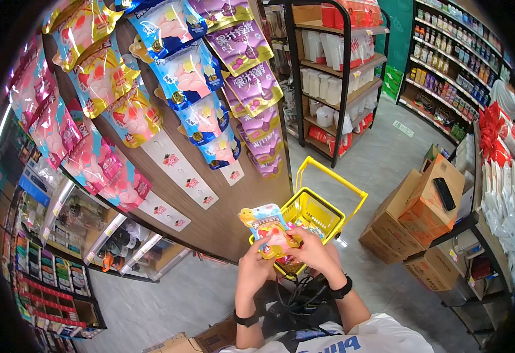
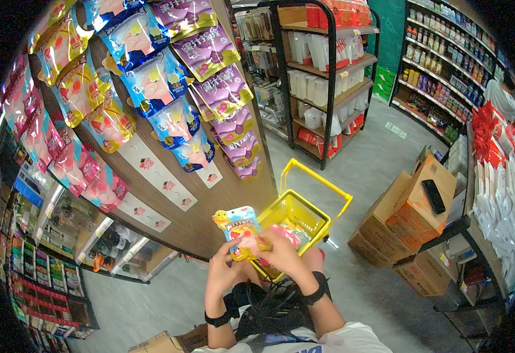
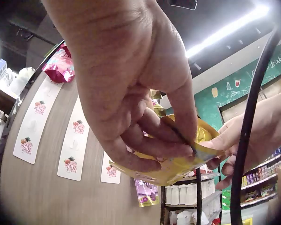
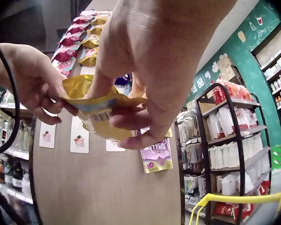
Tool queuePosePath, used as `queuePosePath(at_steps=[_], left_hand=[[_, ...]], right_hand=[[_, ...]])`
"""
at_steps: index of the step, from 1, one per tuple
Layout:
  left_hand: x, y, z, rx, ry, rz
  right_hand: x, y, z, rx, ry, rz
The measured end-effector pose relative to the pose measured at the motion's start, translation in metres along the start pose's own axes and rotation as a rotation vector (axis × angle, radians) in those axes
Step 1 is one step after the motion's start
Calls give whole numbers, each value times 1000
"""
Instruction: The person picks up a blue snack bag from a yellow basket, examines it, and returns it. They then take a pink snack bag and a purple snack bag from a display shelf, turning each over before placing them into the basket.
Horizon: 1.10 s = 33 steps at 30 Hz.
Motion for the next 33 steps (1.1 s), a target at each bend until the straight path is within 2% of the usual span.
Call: queuePosePath(at_steps=[6,11,17,21,23,24,26,31,33], left_hand=[[0,2,2,130,19,83],[-1,0,3,125,16,75],[-1,-5,4,75,34,107],[-2,-12,4,29,21,60],[-1,-12,3,36,13,13],[0,-14,3,25,21,56],[0,-19,2,7,42,141],[-1,-3,1,48,0,68],[-2,-3,1,60,-6,70]], right_hand=[[0,7,2,61,11,22],[-2,2,0,75,7,88],[0,11,5,39,37,15],[1,12,6,20,-35,31],[3,19,6,127,-65,49],[4,21,7,185,-83,55],[4,23,7,162,-60,63],[1,15,3,110,30,19],[1,14,2,88,26,60]])
Point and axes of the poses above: each hand's wrist, its own x-axis towards the middle knuckle, its own z-axis out of the palm, y = z × x, the point moved 3 cm from there along x, towards the middle knuckle, and after that the axes turned 10 degrees about z, right-handed, at the moved point
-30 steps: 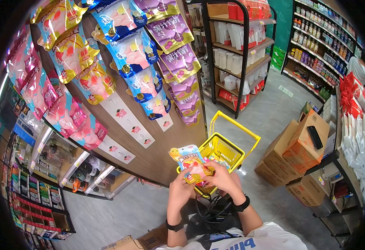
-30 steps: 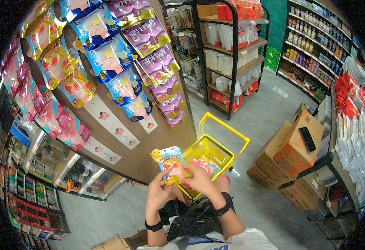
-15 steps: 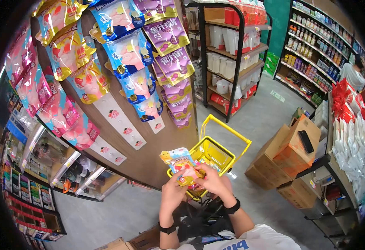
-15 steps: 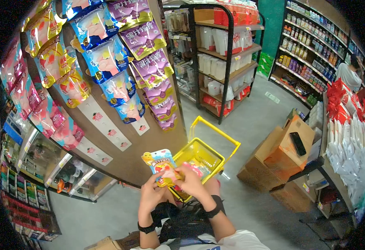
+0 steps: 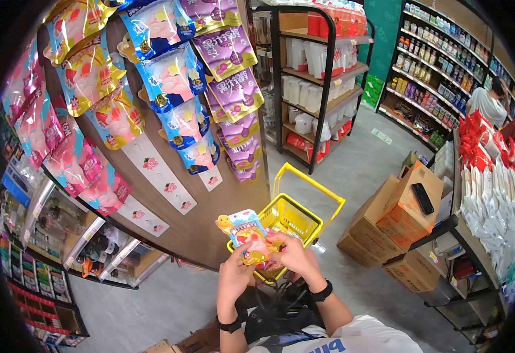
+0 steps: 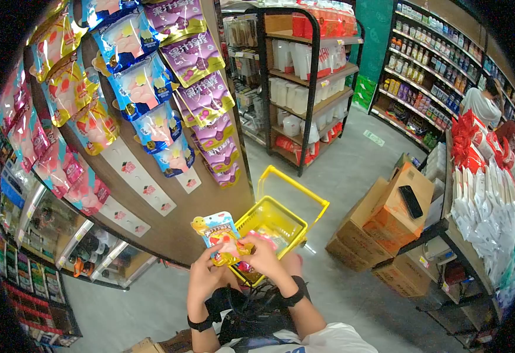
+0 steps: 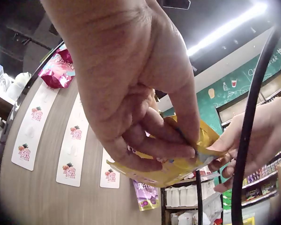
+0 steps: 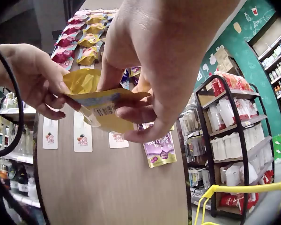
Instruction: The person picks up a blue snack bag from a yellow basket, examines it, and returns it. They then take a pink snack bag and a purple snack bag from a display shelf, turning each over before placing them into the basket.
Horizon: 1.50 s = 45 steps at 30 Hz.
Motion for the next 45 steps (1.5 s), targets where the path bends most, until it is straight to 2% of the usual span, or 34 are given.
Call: queuePosePath(at_steps=[5,10,14,16,20,25,32,35,38,41,45], left_hand=[[1,-2,2,-15,7,0],[0,-5,0,-47,14,-51],[0,-12,6,-77,-49,-93],[1,-14,9,-88,-56,-79],[2,-20,12,-76,-54,6],[2,-22,11,-108,-39,-6],[3,-27,14,-176,-35,61],[2,-26,14,-172,-59,-27],[3,-27,17,-127,-23,44],[3,-26,16,-92,-60,-41],[3,-25,14,-93,-47,34]], right_hand=[[5,14,5,-9,29,-49],[0,-5,1,-61,-26,-80],[2,-3,2,-81,8,-68],[2,-4,0,-60,6,-40],[1,-2,-2,-161,67,-110],[2,1,-3,-194,101,-176],[1,-5,-7,-239,70,-178],[-1,-8,-5,-235,71,-158],[0,-4,-3,-241,79,-146],[2,1,-3,-246,71,-144],[1,0,-4,-217,69,-167]])
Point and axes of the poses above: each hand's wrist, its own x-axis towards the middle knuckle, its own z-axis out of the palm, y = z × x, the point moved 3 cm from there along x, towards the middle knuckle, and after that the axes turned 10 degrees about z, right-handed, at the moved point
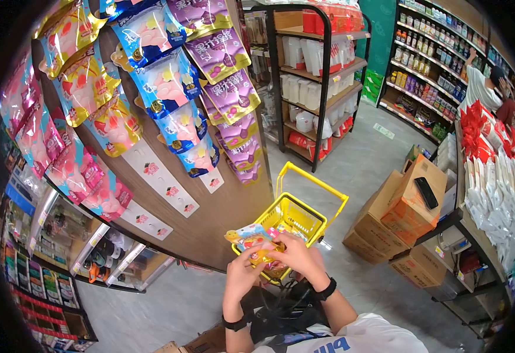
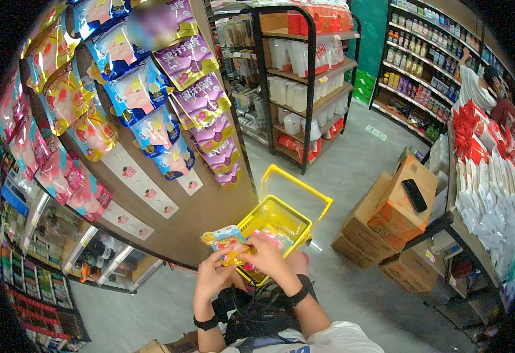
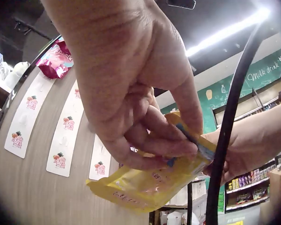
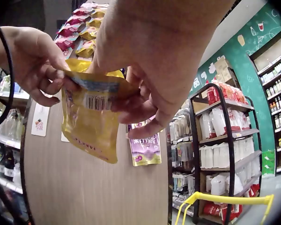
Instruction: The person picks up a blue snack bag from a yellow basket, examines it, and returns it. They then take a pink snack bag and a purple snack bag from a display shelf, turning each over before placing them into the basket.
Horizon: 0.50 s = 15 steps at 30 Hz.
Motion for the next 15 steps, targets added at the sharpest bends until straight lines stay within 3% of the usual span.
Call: queuePosePath(at_steps=[2,8,13,15], left_hand=[[0,-3,-5,-8,28,42],[1,10,-11,60,-30,-99],[3,-32,-1,-87,-56,-90],[2,-39,1,-64,-83,-110]], right_hand=[[0,1,1,25,-20,6],[2,7,9,49,-67,102],[5,20,12,74,-13,122],[5,15,4,73,-89,248]])
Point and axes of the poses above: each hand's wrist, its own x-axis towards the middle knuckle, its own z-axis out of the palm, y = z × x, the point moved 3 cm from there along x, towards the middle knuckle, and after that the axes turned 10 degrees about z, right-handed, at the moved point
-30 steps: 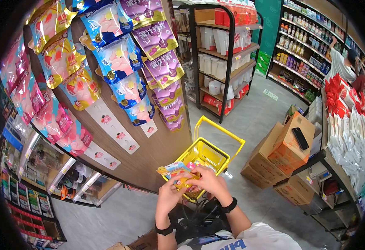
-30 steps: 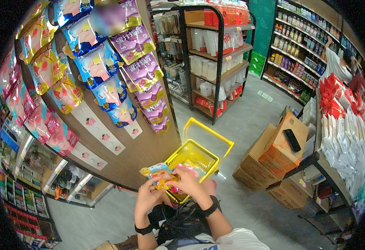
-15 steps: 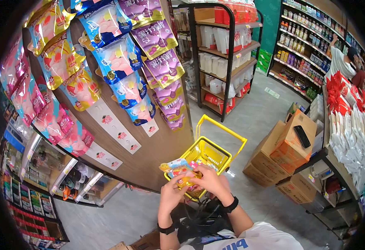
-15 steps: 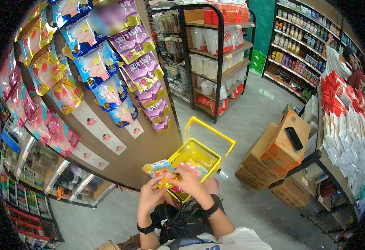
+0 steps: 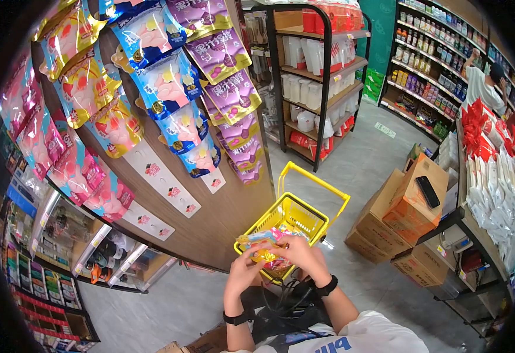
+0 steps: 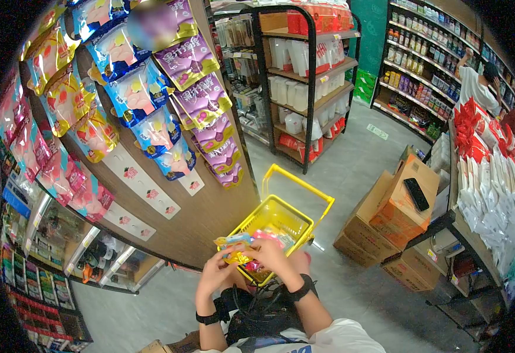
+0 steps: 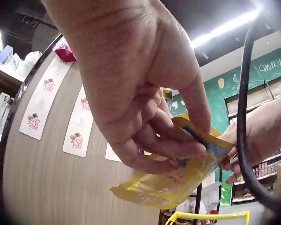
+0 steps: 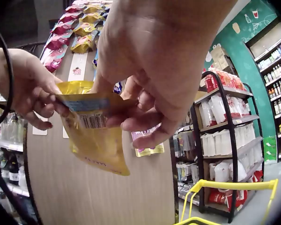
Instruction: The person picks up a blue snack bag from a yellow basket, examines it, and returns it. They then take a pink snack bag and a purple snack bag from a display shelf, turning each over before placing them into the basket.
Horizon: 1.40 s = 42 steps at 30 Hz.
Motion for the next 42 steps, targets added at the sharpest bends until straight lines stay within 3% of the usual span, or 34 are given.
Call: queuePosePath(at_steps=[2,5,10,13,17,19,20,23,27,28,31,32,35,36,39,42], left_hand=[[-1,2,0,98,-36,-45],[-2,-19,-11,19,66,25],[-11,-36,-35,-21,110,-18],[-16,-33,-44,-21,156,-5],[-23,-19,-56,-221,253,-5],[-28,-23,-65,-216,324,-29],[-32,-27,-70,-214,358,-43],[-39,-43,-78,-317,413,-79],[-42,-42,-80,-353,433,-112],[-41,-39,-80,-361,426,-110],[-28,-35,-82,-379,375,-82],[-21,-33,-83,-385,354,-71],[5,-12,-89,-358,344,-10],[18,-8,-91,-334,332,33],[60,14,-97,-246,304,-17],[107,10,-113,-192,403,52]], right_hand=[[2,5,-6,-58,-34,50],[33,47,-8,-226,-46,15],[87,97,3,-457,-131,21],[93,110,16,-683,-13,-120],[92,143,41,-523,21,-150],[91,142,53,-598,24,-89],[86,147,56,-538,-44,3],[79,144,70,-710,-413,10],[90,209,102,-909,-671,-191],[83,210,97,-901,-688,-284],[75,207,81,-562,-594,-160],[72,207,74,-620,-582,-156],[34,150,22,-184,-424,59],[30,157,14,-105,-323,-24],[-2,141,-30,-23,-134,107],[-25,180,-56,332,27,274]])
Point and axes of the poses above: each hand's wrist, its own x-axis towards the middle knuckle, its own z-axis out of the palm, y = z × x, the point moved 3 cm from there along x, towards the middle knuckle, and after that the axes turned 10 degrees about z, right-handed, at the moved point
